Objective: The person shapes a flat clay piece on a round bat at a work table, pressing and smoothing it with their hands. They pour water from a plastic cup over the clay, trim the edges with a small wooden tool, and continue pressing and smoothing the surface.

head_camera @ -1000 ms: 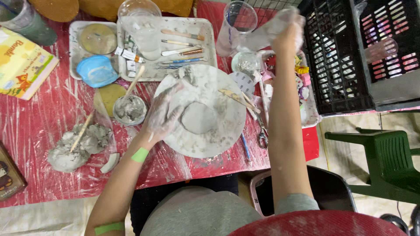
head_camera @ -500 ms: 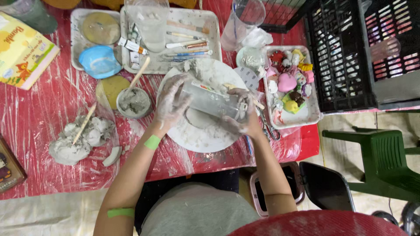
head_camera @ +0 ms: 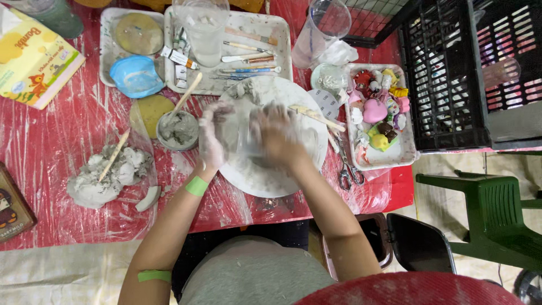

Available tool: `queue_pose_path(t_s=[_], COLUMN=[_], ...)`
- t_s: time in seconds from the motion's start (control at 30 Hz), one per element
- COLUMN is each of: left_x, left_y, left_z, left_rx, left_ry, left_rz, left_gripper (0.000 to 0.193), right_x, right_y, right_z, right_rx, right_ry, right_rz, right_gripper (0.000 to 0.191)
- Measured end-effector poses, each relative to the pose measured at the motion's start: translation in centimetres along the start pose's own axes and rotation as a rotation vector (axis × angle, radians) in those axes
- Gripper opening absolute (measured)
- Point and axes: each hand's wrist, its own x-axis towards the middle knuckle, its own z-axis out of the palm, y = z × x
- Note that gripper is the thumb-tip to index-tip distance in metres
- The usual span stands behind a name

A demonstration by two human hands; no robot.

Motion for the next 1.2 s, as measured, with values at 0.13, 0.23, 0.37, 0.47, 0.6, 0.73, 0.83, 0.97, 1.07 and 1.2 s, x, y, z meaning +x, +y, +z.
queue_pose_path(t_s=[0.13,0.23,0.37,0.47,0.6,0.73,0.83,0.97,1.07,1.2], left_x=[-0.6,-0.9,-1.3,-1.6,-2.1,-1.8,-1.7,-2.0,-2.4,-2.9], left_y=[-0.4,-0.4,0.0,0.7,1.1,0.5,-0.3,-1.1,-1.5,-1.7], left_z=[-0.3,0.0,0.8,1.0,1.1,0.7,0.8,0.8,0.4,0.2], left_rx=[-0.293,-0.229,-0.121,-0.073,-0.152,-0.069,-0.062,-0.046,-0.022,-0.008], left_ry=[0.132,0.120,0.030,0.013,0.038,0.009,0.029,0.044,0.001,-0.001], left_rz=[-0.177,-0.182,0.047,0.076,0.018,0.079,0.099,0.113,0.157,0.149], left_gripper=[0.084,0.085,0.091,0.093,0.096,0.098,0.093,0.094,0.100,0.103], right_x=[-4.3,1.1,7.4,3.1,-6.7,-2.3,5.5,5.8,-2.4,-12.0], right_y=[-0.9,2.3,5.6,4.7,0.1,1.7,5.4,5.3,1.2,-1.9], right_z=[1.1,1.6,0.5,1.2,2.4,2.5,1.5,0.4,1.2,3.7], right_rx=[-0.137,-0.128,0.099,-0.182,-0.017,-0.211,0.055,0.199,-0.064,-0.148], right_ry=[0.189,0.081,0.057,0.208,0.298,0.204,0.212,0.219,0.242,0.319], right_rz=[-0.042,-0.036,-0.174,-0.309,-0.248,-0.119,-0.093,-0.055,-0.094,-0.183], right_gripper=[0.056,0.057,0.070,0.066,0.063,0.065,0.067,0.065,0.073,0.079])
